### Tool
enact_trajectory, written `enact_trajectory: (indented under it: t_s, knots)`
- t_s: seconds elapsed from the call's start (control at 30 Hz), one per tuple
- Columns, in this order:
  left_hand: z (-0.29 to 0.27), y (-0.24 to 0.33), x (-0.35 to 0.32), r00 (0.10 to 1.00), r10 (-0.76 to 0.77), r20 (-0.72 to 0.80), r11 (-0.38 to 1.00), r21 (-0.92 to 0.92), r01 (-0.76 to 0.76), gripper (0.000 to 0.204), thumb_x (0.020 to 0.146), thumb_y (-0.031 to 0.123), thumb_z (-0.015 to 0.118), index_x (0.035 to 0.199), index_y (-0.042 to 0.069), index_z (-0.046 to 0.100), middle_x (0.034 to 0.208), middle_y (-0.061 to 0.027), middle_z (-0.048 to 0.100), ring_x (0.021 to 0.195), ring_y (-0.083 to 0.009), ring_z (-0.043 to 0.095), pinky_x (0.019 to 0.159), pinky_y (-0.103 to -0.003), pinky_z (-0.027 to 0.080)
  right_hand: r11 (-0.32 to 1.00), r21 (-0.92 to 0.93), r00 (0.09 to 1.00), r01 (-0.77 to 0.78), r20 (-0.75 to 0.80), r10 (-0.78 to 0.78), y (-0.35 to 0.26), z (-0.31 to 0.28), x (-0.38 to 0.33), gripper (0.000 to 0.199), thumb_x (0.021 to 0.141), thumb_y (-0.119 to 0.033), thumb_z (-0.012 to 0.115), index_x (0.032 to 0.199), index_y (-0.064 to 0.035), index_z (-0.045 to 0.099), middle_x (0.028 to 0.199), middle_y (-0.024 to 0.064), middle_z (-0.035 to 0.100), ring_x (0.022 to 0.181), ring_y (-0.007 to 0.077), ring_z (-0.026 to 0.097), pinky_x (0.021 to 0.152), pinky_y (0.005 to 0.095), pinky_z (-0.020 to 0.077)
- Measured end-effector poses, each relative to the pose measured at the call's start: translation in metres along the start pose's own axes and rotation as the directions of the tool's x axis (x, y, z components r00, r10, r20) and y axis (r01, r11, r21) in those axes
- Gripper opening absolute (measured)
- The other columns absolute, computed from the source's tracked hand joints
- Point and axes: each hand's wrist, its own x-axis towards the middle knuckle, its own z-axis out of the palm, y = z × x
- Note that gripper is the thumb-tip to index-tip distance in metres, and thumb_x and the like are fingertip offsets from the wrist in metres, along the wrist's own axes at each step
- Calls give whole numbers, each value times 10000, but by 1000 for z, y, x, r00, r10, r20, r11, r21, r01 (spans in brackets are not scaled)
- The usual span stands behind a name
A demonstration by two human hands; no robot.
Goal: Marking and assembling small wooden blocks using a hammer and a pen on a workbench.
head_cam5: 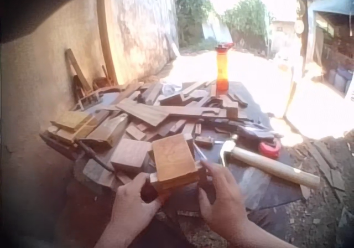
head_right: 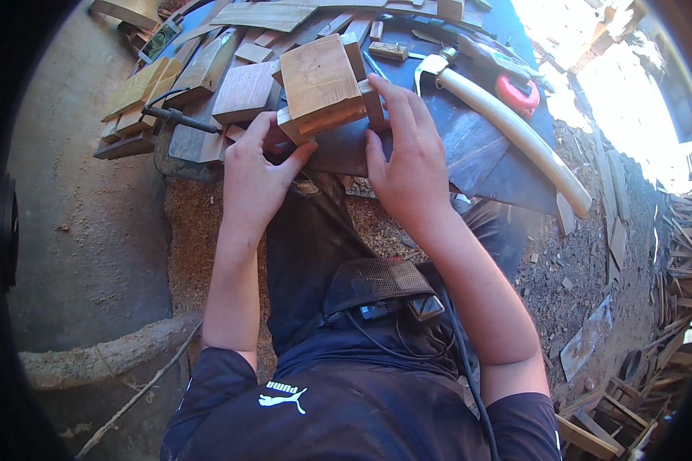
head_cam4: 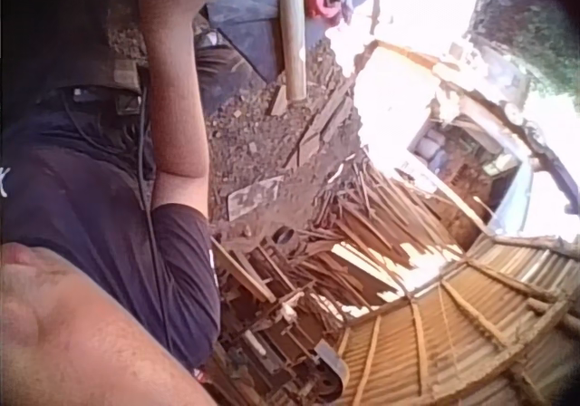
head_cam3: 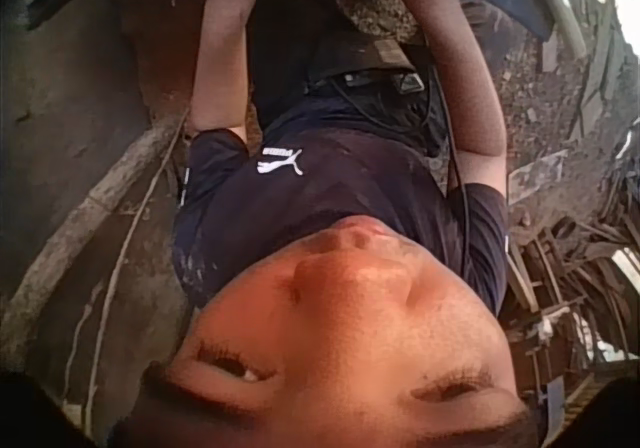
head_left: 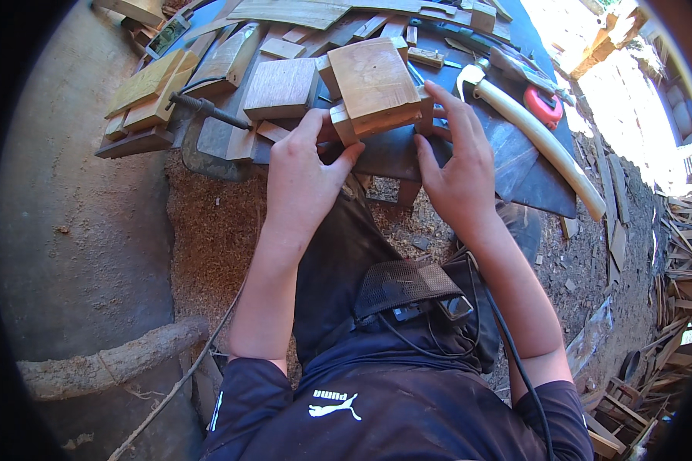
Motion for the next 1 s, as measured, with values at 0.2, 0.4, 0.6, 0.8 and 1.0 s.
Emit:
enact_trajectory:
  t_s: [0.2, 0.4, 0.6, 0.8, 1.0]
  knots:
    - [20, 14, -7, 998, 70, -5, 993, 95, -69, 335, 811, 209, 861, 989, 26, 644, 879, -153, 763, 872, -358, 748, 767, -424, 581, 989, -12, 960, 144, -241, -143, 3, -2, -2, 542, 867, 49, 651, 1399, -34, 590, 1372, 202, 587, 1235, 349, 603, 975, 407, 544]
    - [37, 20, -18, 976, 190, -105, 944, 293, -152, 375, 822, 324, 852, 925, 40, 629, 790, -147, 709, 776, -345, 701, 775, -453, 514, 951, 281, 936, 128, -350, -23, 6, -7, -12, 355, 901, 49, 639, 1254, 10, 641, 1154, 128, 610, 900, 156, 595, 750, 284, 527]
    - [45, 37, -33, 955, 288, -70, 894, 376, -242, 369, 833, 352, 829, 935, 56, 633, 776, -108, 683, 781, -299, 690, 763, -440, 486, 909, 415, 961, 23, -261, 95, 8, -7, -16, 290, 907, 36, 648, 1196, 10, 651, 991, 74, 627, 778, 123, 571, 739, 272, 508]
    - [63, 36, -37, 925, 369, -88, 885, 337, -321, 363, 886, 209, 755, 1138, -24, 637, 1012, -159, 705, 976, -315, 678, 883, -446, 487, 881, 470, 985, -54, -122, 126, 8, -13, -8, 283, 902, -20, 687, 1183, 8, 693, 1118, 165, 720, 1047, 245, 721, 922, 333, 552]
    - [67, 38, -41, 895, 440, -69, 856, 333, -395, 510, 926, 145, 693, 1365, -78, 556, 1104, -210, 700, 1125, -356, 656, 923, -471, 497, 969, 246, 998, 16, -61, -1, 8, -10, -3, 371, 881, -48, 698, 1252, -43, 696, 1293, 177, 698, 1160, 373, 689, 1006, 395, 535]
